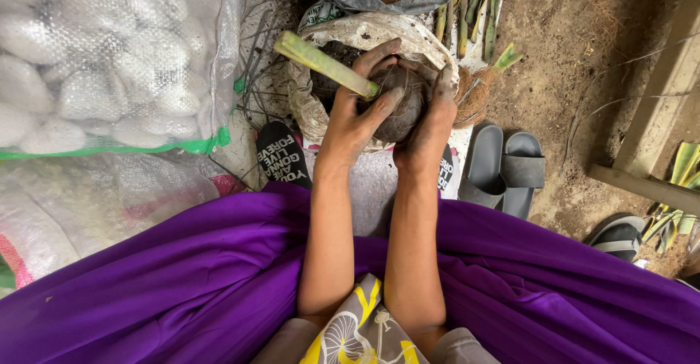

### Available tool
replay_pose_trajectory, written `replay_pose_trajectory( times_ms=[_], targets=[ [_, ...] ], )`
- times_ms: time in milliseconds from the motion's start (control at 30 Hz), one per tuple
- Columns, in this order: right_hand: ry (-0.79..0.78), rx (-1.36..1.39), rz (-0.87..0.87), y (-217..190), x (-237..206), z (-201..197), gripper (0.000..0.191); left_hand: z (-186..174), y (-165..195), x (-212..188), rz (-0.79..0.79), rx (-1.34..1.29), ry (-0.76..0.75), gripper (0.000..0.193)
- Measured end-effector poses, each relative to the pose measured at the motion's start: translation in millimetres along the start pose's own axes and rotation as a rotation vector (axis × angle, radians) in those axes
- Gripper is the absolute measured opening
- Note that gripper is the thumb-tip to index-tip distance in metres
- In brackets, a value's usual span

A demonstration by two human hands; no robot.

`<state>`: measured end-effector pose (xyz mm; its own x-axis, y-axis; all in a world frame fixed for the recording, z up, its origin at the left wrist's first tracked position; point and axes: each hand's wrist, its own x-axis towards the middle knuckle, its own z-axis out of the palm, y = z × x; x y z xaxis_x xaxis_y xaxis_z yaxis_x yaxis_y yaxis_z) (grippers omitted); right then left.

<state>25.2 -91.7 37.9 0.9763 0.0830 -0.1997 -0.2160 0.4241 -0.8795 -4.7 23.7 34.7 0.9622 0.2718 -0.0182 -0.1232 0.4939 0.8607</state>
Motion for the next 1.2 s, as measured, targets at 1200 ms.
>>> replay_pose_trajectory(
  times_ms=[1200],
  targets=[
    [0.274, -0.379, -0.457, -1.1, -12.7, 21.0, 0.068, 43.9, -3.1, -4.6, 0.246, 0.378, 0.151, 0.073]
  ],
)
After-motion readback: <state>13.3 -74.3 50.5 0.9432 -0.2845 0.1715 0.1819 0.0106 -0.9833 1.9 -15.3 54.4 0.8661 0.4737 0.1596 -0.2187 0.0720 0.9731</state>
